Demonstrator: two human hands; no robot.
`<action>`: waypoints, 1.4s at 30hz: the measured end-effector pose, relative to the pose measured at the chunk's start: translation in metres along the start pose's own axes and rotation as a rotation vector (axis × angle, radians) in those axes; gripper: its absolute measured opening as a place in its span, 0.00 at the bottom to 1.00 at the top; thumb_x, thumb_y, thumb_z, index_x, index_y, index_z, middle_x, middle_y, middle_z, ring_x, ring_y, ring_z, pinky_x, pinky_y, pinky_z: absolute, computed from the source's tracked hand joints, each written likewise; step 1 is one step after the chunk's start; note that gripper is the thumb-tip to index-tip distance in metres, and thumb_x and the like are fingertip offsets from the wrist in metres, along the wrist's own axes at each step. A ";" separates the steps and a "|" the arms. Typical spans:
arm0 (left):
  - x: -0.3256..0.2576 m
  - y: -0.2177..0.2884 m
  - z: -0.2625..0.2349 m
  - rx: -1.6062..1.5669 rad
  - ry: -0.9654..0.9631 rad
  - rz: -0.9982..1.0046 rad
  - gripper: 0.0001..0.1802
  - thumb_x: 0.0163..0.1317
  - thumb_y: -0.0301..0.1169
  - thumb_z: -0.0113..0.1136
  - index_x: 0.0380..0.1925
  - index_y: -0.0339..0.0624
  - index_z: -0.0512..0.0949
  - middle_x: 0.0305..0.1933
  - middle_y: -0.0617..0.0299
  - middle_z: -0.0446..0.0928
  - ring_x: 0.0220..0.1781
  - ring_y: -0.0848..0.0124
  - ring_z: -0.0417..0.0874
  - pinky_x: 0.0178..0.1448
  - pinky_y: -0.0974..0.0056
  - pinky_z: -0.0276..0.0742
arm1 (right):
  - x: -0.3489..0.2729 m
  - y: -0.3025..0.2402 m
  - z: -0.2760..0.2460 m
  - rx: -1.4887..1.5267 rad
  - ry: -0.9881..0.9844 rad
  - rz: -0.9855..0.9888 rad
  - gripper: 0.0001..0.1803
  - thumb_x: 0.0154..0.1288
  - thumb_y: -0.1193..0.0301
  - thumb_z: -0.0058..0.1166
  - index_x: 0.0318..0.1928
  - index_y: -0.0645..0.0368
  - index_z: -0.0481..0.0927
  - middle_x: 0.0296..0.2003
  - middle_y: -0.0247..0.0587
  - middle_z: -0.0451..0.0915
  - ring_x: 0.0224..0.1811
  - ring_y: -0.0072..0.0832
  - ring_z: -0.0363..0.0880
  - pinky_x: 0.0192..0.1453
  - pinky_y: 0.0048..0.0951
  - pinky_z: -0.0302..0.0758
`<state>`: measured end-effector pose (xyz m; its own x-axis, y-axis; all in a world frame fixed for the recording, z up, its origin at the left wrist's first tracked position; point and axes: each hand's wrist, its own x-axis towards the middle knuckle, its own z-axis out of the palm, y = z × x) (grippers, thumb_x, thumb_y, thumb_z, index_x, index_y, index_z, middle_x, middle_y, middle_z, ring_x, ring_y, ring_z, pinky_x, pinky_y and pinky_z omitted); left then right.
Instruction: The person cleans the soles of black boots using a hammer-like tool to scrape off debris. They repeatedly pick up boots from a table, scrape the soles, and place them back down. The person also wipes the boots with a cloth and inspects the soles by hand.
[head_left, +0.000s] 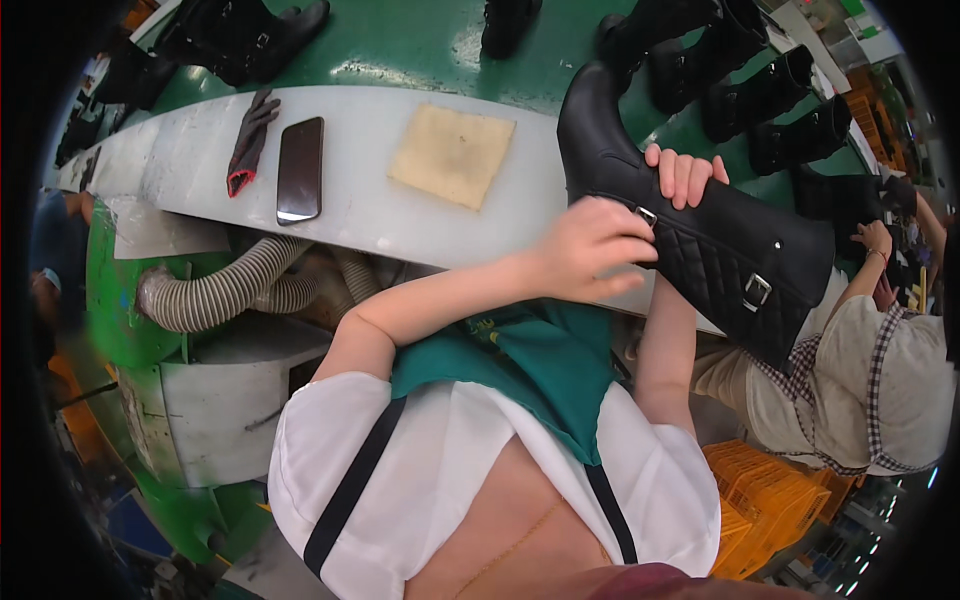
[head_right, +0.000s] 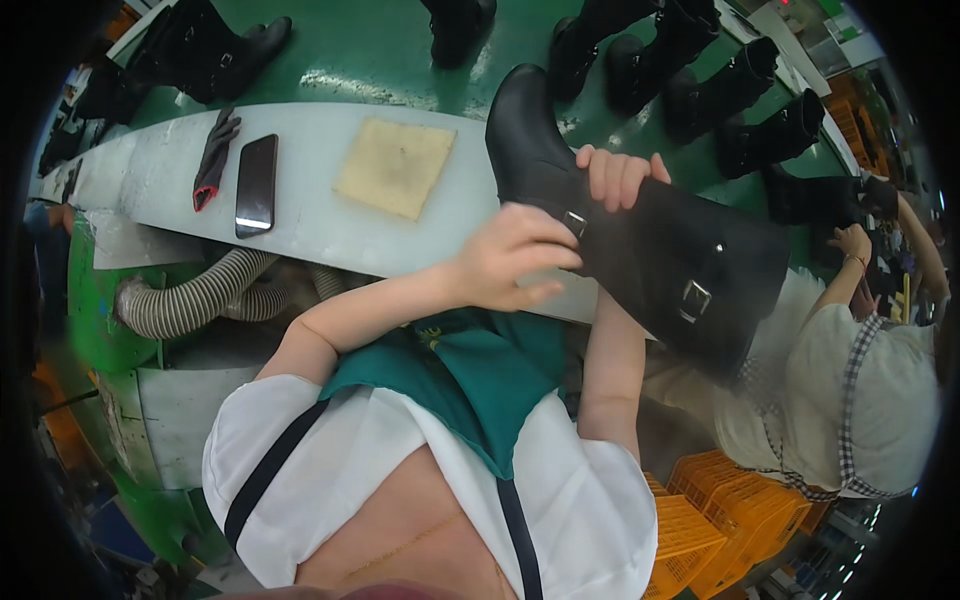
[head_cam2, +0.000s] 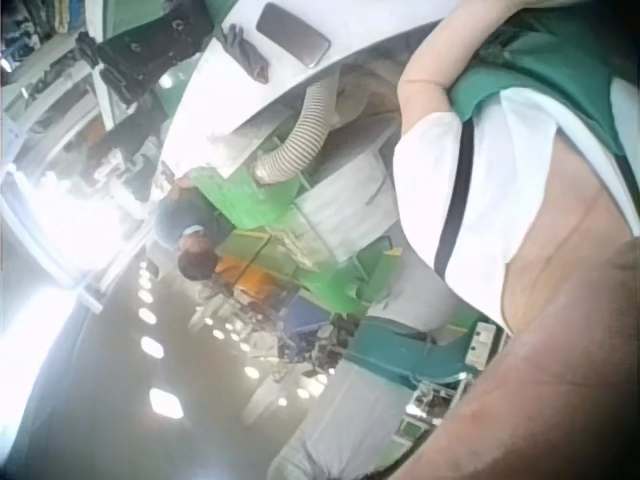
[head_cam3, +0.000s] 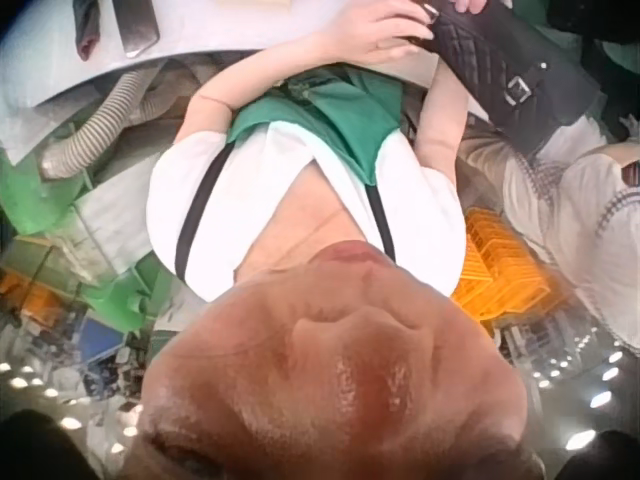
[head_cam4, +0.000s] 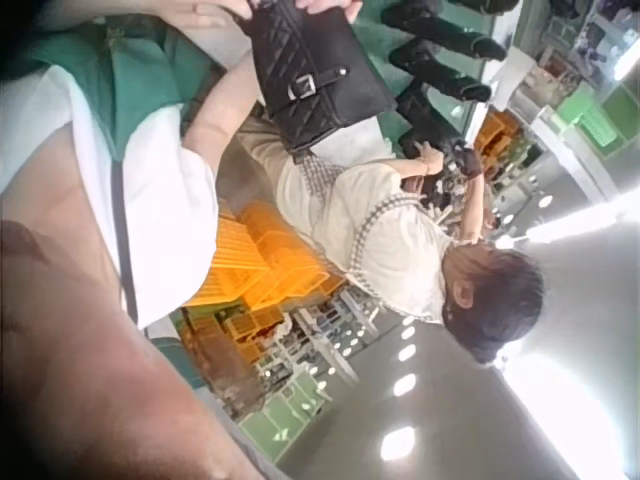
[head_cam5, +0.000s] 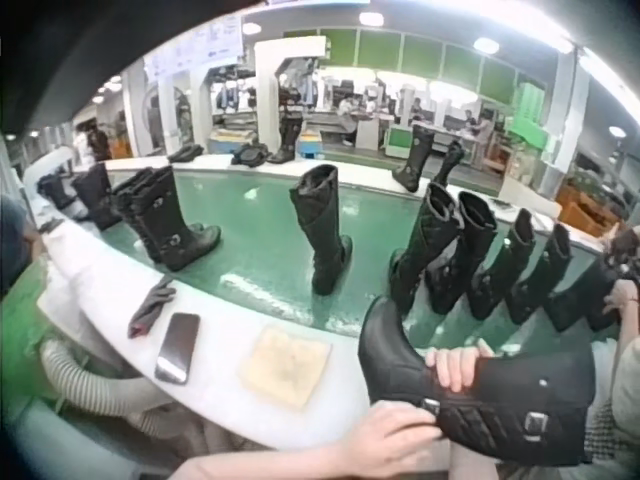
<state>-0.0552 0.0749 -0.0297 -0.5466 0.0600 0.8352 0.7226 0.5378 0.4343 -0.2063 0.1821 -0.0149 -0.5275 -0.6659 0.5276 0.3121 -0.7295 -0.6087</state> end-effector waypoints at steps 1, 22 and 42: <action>-0.006 -0.001 -0.005 0.046 0.104 -0.077 0.18 0.46 0.28 0.64 0.41 0.44 0.79 0.49 0.57 0.74 0.51 0.58 0.74 0.57 0.57 0.68 | -0.005 -0.001 0.004 0.032 0.008 -0.006 0.31 0.72 0.64 0.21 0.10 0.50 0.65 0.10 0.31 0.67 0.22 0.24 0.65 0.49 0.30 0.60; -0.050 -0.001 0.024 -0.547 0.261 -0.695 0.47 0.66 0.62 0.36 0.68 0.30 0.45 0.70 0.46 0.53 0.72 0.59 0.53 0.72 0.60 0.48 | 0.006 -0.032 0.019 -0.188 -1.180 -0.182 0.36 0.73 0.46 0.19 0.26 0.54 0.78 0.30 0.34 0.82 0.40 0.27 0.79 0.61 0.38 0.51; -0.006 -0.028 -0.053 -2.646 0.467 -1.252 0.30 0.61 0.47 0.55 0.58 0.41 0.66 0.62 0.53 0.62 0.58 0.58 0.70 0.59 0.51 0.70 | -0.015 -0.036 0.039 -0.439 0.504 0.068 0.30 0.76 0.55 0.22 0.68 0.61 0.57 0.60 0.56 0.68 0.66 0.44 0.63 0.70 0.42 0.61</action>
<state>-0.0500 0.0146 -0.0286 -0.8866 0.4512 0.1019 -0.4413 -0.7589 -0.4790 -0.1785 0.2124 0.0220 -0.8556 -0.4760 0.2033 0.0635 -0.4863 -0.8715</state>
